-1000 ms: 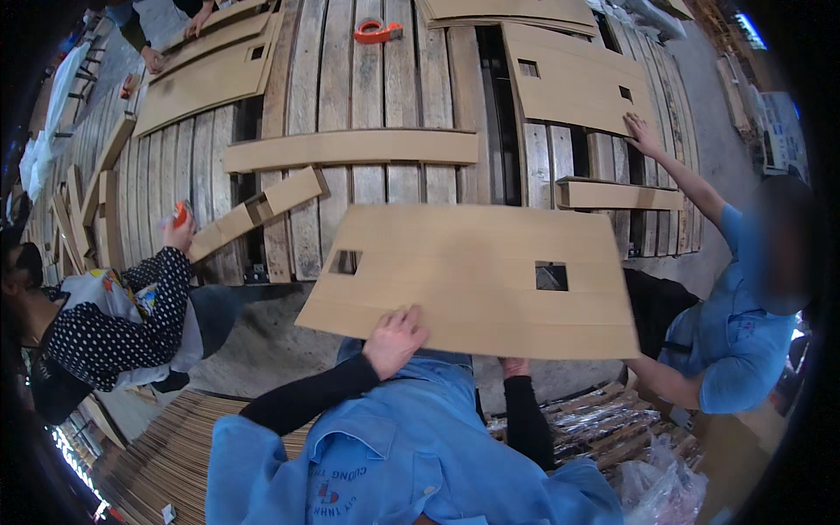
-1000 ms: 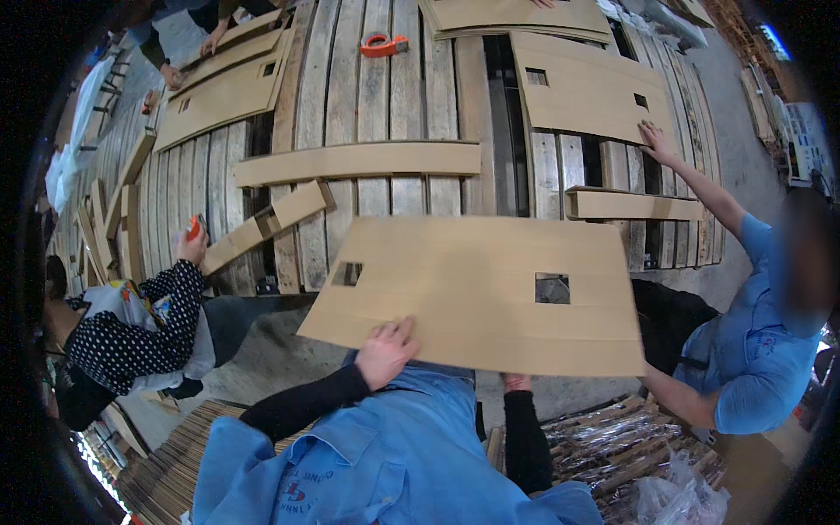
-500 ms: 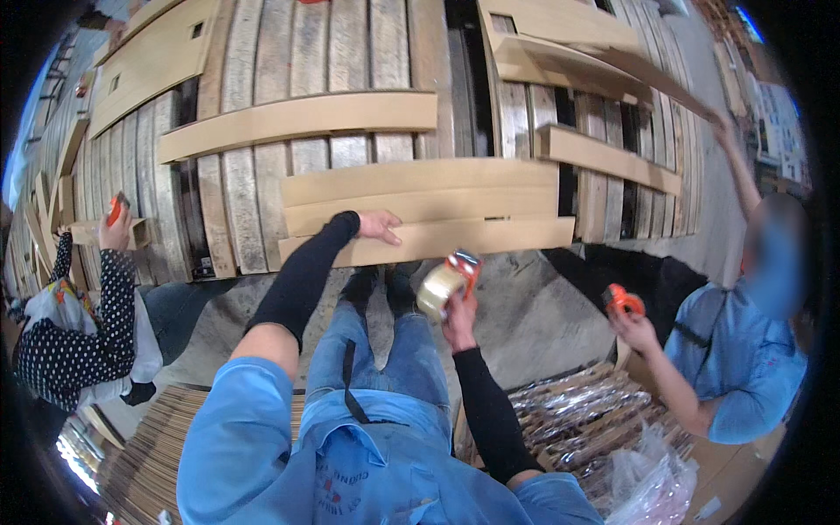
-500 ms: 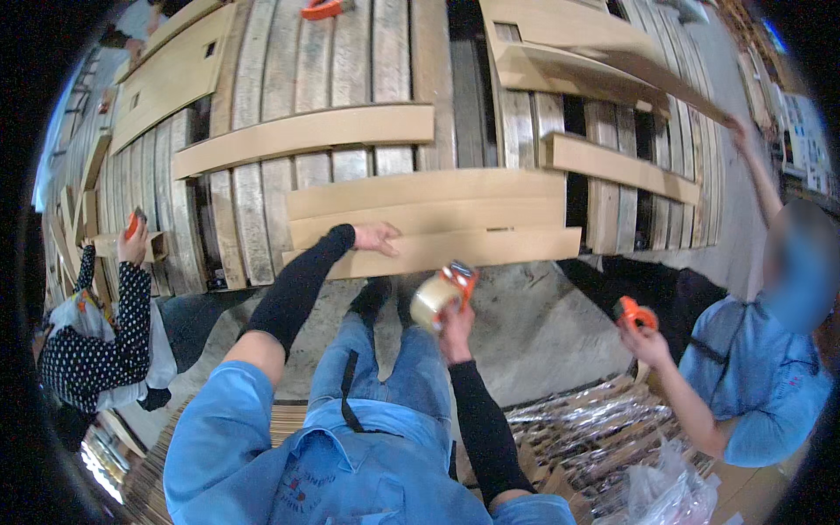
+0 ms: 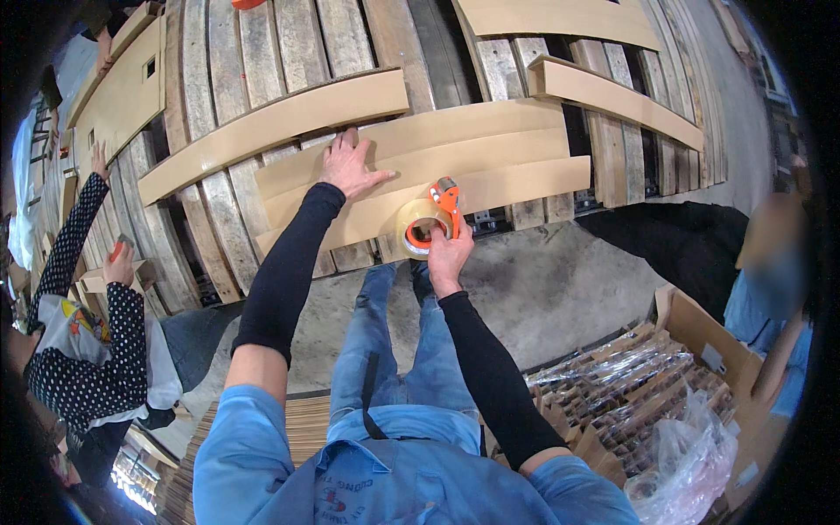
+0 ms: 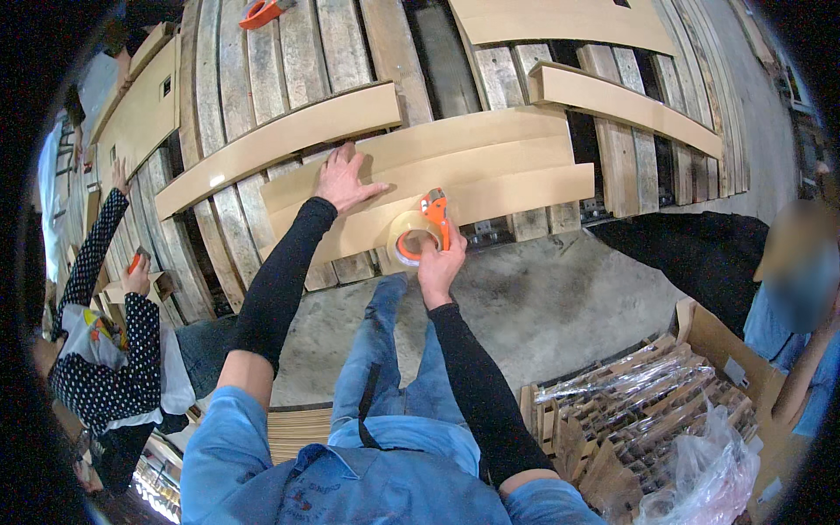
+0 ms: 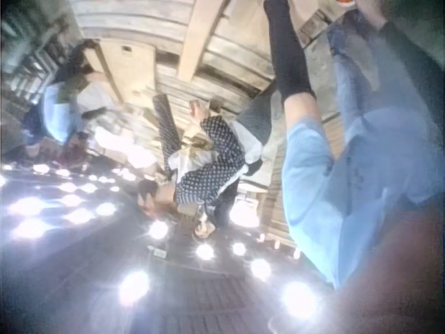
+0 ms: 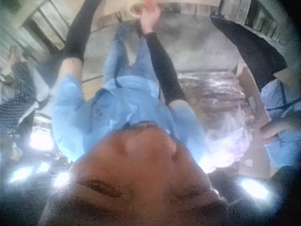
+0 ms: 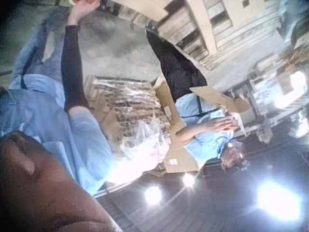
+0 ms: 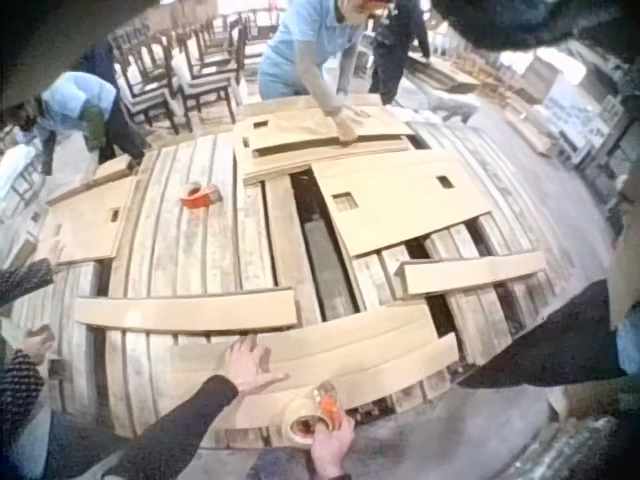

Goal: The person repeatedly picks up flat cardboard pieces from a wooden pallet and applies packing tape to them using a handheld tape dispenser. The person places the taped pieces back on the pallet. Other workers are visible nearby performing similar actions.

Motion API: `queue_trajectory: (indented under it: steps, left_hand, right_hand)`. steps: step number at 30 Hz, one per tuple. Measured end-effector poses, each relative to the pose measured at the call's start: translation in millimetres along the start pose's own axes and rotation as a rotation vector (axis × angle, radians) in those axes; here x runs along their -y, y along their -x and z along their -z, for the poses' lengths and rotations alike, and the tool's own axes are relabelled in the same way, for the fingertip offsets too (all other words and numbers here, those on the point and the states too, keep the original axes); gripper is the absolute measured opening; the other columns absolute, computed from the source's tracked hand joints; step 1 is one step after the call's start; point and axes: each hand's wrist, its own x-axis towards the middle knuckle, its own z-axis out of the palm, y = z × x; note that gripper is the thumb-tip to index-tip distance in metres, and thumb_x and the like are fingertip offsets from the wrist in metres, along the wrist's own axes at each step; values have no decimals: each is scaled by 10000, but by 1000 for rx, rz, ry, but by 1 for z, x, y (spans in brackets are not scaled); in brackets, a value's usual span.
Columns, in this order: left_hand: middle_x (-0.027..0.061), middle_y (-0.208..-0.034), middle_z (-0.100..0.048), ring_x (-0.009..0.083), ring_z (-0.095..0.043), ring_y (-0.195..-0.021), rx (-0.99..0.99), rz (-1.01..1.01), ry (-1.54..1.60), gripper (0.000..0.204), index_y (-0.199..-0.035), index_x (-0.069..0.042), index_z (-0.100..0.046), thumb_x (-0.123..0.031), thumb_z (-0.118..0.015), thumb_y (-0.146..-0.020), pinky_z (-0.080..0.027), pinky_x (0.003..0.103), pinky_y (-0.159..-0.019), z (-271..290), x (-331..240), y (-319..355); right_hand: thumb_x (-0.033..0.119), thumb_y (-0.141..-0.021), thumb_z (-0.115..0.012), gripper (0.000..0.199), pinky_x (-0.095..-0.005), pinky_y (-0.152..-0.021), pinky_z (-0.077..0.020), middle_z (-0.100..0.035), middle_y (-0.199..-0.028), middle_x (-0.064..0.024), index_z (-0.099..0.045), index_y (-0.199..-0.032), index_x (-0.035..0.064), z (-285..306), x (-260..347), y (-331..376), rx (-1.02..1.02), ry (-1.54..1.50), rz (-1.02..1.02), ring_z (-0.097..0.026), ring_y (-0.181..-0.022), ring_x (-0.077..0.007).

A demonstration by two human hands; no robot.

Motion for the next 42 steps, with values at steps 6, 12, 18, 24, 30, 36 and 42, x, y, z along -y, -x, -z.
queue_trajectory:
  steps: [6,12,18,24,30,36,42]
  left_hand:
    - [205,-1034,-726,366,-687,-1050,510,-48,146,939,-1273,-10,-628,-759,-706,-711,-473,524,-1023,65,7,-16]
    - [236,-1421,-533,400,-530,-1310,151,-198,185,874,-1334,16,-554,-616,-753,-764,-422,535,-1089,38,-28,72]
    - [317,-1521,-339,486,-501,-1282,61,-168,148,710,-1300,10,-488,-397,-775,-794,-418,522,-1099,-6,-53,98]
    - [276,-1428,-469,424,-554,-1227,133,-90,378,641,-1338,-5,-492,-312,-743,-834,-447,477,-1077,3,12,68]
    - [216,-1459,-427,418,-454,-1291,19,-14,127,547,-1337,-90,-545,-247,-710,-840,-383,572,-1080,-35,-6,73]
    - [211,-1508,-378,403,-401,-1308,-220,-50,110,338,-1030,-134,-716,-305,-764,-742,-330,556,-1065,-64,-17,78]
    - [196,-1465,-422,401,-400,-1298,-234,-142,112,348,-920,-167,-727,-365,-814,-648,-332,565,-1064,-65,-8,69]
  right_hand:
    - [-10,-817,-695,444,-382,-945,-499,-645,-1108,-154,-654,-1259,-13,8,6,-2,19,48,62,-627,-1055,-265]
    - [-61,-827,-646,412,-356,-912,-514,-681,-1139,-89,-654,-1236,-19,-15,6,-10,-47,-458,-103,-648,-1021,-208]
    - [43,-937,-613,365,-356,-895,-541,-661,-1184,-53,-576,-1299,14,-13,-5,-13,50,-841,-348,-658,-1037,-190]
    - [-35,-917,-609,420,-358,-949,-530,-656,-1229,-59,-564,-1332,8,-44,9,-22,177,-644,-216,-660,-1067,-195]
    - [-56,-883,-627,359,-301,-879,-518,-683,-1097,-37,-627,-1239,-12,-77,38,-52,241,-656,-159,-641,-969,-133]
    - [-77,-882,-613,400,-313,-874,-526,-671,-1164,-51,-609,-1273,9,-67,39,-62,-30,-621,-103,-646,-996,-157]
    - [-45,-904,-652,385,-325,-951,-510,-669,-1188,-69,-617,-1286,-15,-45,37,-85,148,-153,29,-651,-1051,-177]
